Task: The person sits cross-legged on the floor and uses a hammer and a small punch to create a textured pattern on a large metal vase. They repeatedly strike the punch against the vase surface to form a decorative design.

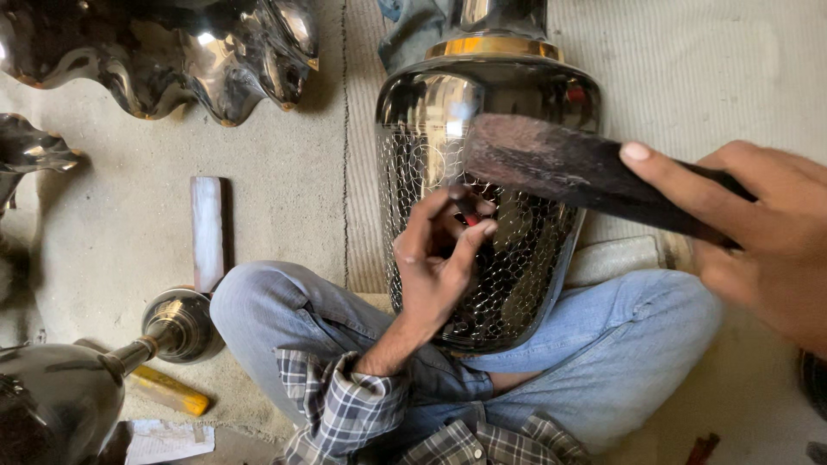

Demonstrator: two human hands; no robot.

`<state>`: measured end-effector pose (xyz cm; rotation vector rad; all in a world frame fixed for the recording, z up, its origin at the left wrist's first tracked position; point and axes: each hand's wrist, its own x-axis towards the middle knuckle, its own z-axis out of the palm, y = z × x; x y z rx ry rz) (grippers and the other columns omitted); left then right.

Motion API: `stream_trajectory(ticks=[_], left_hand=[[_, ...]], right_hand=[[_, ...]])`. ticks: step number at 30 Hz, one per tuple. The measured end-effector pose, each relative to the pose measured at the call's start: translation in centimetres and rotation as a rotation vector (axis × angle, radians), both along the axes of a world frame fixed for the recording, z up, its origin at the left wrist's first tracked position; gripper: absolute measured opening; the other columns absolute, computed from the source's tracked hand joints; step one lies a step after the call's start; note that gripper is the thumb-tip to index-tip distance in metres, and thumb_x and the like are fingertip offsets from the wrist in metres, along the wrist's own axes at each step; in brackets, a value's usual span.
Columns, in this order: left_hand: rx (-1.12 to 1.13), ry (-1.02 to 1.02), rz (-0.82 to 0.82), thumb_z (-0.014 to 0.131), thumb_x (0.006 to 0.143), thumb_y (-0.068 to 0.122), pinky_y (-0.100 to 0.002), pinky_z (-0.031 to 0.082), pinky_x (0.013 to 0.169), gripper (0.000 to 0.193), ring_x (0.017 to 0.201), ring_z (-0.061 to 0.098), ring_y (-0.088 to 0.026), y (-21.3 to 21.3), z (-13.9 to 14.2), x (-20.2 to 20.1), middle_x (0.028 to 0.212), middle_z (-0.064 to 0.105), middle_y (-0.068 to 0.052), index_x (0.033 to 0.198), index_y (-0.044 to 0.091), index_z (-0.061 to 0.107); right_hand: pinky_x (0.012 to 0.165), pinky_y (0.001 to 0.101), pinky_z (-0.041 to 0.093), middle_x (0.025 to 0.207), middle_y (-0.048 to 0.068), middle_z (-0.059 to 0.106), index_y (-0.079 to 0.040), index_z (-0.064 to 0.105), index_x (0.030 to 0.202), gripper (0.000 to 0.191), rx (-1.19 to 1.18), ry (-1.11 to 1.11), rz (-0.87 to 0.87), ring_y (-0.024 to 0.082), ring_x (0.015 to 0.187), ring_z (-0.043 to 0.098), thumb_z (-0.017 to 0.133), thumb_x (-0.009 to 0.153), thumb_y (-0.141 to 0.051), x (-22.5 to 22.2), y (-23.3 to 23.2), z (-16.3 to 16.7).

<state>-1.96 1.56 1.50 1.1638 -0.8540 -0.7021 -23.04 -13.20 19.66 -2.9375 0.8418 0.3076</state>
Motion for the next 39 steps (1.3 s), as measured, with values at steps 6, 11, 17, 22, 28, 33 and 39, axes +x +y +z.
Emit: stream_trajectory(ticks=[6, 11, 17, 22, 28, 33, 39], left_hand=[[-0.048, 0.054, -0.004, 0.070, 0.103, 0.008, -0.017, 0.054, 0.054, 0.036, 0.069, 0.067, -0.004, -0.1, 0.2, -0.2, 0.117, 0.077, -0.013, 0.135, 0.005, 0.055], [-0.096, 0.002, -0.024, 0.071, 0.105, 0.008, -0.018, 0.059, 0.060, 0.031, 0.074, 0.073, -0.007, 0.0, 0.4, -0.3, 0.116, 0.077, -0.013, 0.134, 0.007, 0.059], [0.015, -0.331, -0.139, 0.076, 0.100, 0.013, -0.026, 0.068, 0.077, 0.044, 0.092, 0.080, -0.014, -0.8, 1.0, 1.5, 0.118, 0.078, -0.007, 0.141, 0.013, 0.061], [-0.132, -0.376, -0.373, 0.072, 0.102, 0.013, -0.027, 0.069, 0.086, 0.045, 0.099, 0.081, -0.015, -2.6, 1.5, 2.8, 0.124, 0.076, -0.001, 0.145, 0.019, 0.059], [0.011, -0.475, -0.690, 0.065, 0.102, 0.014, -0.025, 0.055, 0.052, 0.039, 0.073, 0.076, -0.013, -4.8, 2.3, 3.7, 0.127, 0.076, 0.001, 0.140, 0.020, 0.062], [-0.087, -0.546, -1.005, 0.065, 0.101, 0.011, -0.028, 0.052, 0.046, 0.038, 0.071, 0.078, -0.012, -7.6, 2.6, 4.2, 0.134, 0.075, 0.002, 0.138, 0.020, 0.065], [-0.239, -0.513, -1.203, 0.071, 0.092, 0.005, -0.029, 0.062, 0.067, 0.051, 0.098, 0.079, -0.013, -9.4, 2.9, 4.0, 0.132, 0.073, 0.000, 0.139, 0.022, 0.064]], right_hand=[[0.062, 0.0347, 0.051, 0.087, 0.014, 0.063, -0.009, 0.048, 0.150, 0.078, -0.001, -0.395, -0.099, 0.021, 0.065, 0.057, 0.076, 0.078, 0.004, -1.7, -0.8, -0.6], [0.065, 0.0348, 0.053, 0.087, 0.013, 0.063, -0.015, 0.046, 0.151, 0.088, 0.203, -0.254, -0.114, 0.022, 0.069, 0.061, 0.080, 0.071, 0.001, -1.6, -0.3, -0.2], [0.059, 0.0336, 0.051, 0.081, 0.007, 0.062, -0.017, 0.039, 0.157, 0.090, 0.176, -0.020, -0.221, 0.020, 0.063, 0.060, 0.082, 0.079, -0.002, -1.8, 0.1, -0.9], [0.062, 0.0343, 0.054, 0.088, 0.017, 0.065, -0.010, 0.039, 0.156, 0.090, 0.190, -0.395, -0.382, 0.024, 0.071, 0.066, 0.079, 0.076, 0.003, -3.7, 2.8, -2.5], [0.075, 0.0384, 0.059, 0.102, 0.023, 0.071, -0.003, 0.043, 0.153, 0.090, 0.125, -0.256, -0.493, 0.029, 0.086, 0.074, 0.081, 0.071, -0.004, -6.5, 6.1, -5.0], [0.088, 0.0446, 0.057, 0.116, 0.030, 0.068, 0.002, 0.046, 0.151, 0.085, -0.176, -0.391, -0.456, 0.039, 0.101, 0.070, 0.080, 0.073, -0.004, -8.8, 9.9, -8.7], [0.083, 0.0335, 0.057, 0.098, 0.017, 0.070, 0.001, 0.043, 0.143, 0.071, 0.076, -0.705, -0.887, 0.022, 0.084, 0.068, 0.081, 0.082, 0.007, -12.1, 14.9, -12.6]])
